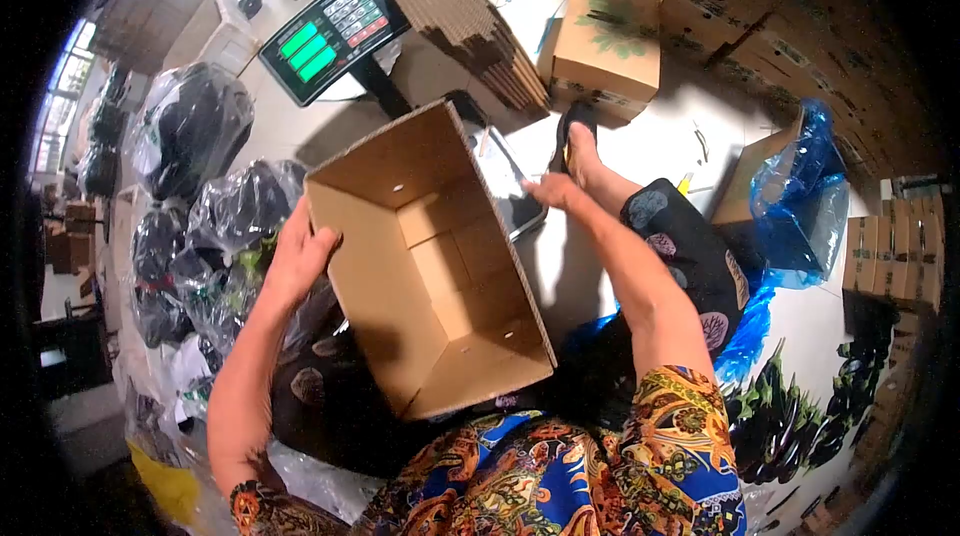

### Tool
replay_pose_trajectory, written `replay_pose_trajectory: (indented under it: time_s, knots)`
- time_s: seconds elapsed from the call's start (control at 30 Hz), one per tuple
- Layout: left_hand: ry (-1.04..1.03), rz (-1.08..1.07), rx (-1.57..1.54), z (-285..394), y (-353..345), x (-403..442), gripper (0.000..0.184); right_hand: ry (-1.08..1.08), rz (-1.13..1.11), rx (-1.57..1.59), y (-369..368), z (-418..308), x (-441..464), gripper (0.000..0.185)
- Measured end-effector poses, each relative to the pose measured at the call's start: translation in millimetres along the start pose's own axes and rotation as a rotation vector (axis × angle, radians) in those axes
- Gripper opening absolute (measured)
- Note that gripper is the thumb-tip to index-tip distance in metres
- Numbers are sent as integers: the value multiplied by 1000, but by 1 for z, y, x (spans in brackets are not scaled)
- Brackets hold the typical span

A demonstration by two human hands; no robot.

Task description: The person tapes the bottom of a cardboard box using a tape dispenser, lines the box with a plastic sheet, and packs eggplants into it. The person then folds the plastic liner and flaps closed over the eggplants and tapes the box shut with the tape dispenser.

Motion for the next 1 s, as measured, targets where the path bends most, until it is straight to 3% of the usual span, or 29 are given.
replay_pose_trajectory:
  time_s: [0.07, 0.13, 0.17, 0.23, 0.27, 0.3, 0.4, 0.5, 0.53, 0.57, 0.63, 0.67, 0.77, 0.83, 0.9, 0.93, 0.97, 1.0]
  knots:
    - [-39, 30, 30, 0, -2, 10, 53, -214, -23, 537, 77, -50, -43, 86]
    - [16, 25, 89, -6, -4, 21, 52, -245, -94, 918, 129, -109, -80, 92]
    - [0, 41, 109, -11, -5, 25, 50, -193, -156, 1069, 163, -151, -111, 82]
    - [21, 83, 80, -8, -8, 21, 45, -7, -134, 1016, 189, -199, -145, 90]
    - [34, 103, 64, -6, -11, 19, 43, 124, -136, 830, 204, -233, -180, 94]
    - [45, 121, 82, -3, -14, 16, 41, -8, -55, 554, 199, -232, -188, 84]
    - [80, 146, 160, 1, -19, 14, 32, 68, 79, 297, 195, -237, -194, 70]
    - [-10, 158, 6, -28, -13, 19, 33, -28, 29, 745, 182, -195, -183, 57]
    - [19, 172, -174, -30, -11, 13, 34, -8, -148, 1036, 190, -203, -200, 49]
    - [35, 170, -217, -34, -10, 9, 33, -35, -87, 1209, 171, -178, -179, 47]
    - [66, 165, -292, -50, -6, 8, 31, 3, 16, 1270, 162, -180, -169, 49]
    - [17, 183, -243, -53, -5, 9, 36, -28, 72, 1135, 161, -171, -166, 53]
    - [75, 188, -47, -89, -16, 2, 39, -160, 403, 304, 172, -158, -168, 57]
    - [92, 298, 16, -131, -44, -17, 43, 83, 756, 267, 133, -121, -127, 51]
    - [253, 280, -63, -145, -71, -14, 43, 47, 755, -85, 148, -160, -145, 46]
    - [114, 379, 26, -150, -78, -21, 44, 109, 819, -143, 146, -157, -138, 41]
    - [-36, 487, 99, -161, -89, -29, 45, 59, 242, 516, 108, -137, -108, 43]
    - [65, 316, -207, -170, -96, -24, 47, 15, -344, 1136, 85, -137, -96, 46]
Point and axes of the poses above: each hand's wrist, its own x-axis towards the middle knuckle, its own y-axis out of the back of the hand, z = x × y, the point moved 6 cm from there along x, towards the middle knuckle, and after that the axes turned 8 degrees about z, right-handed, at the moved point
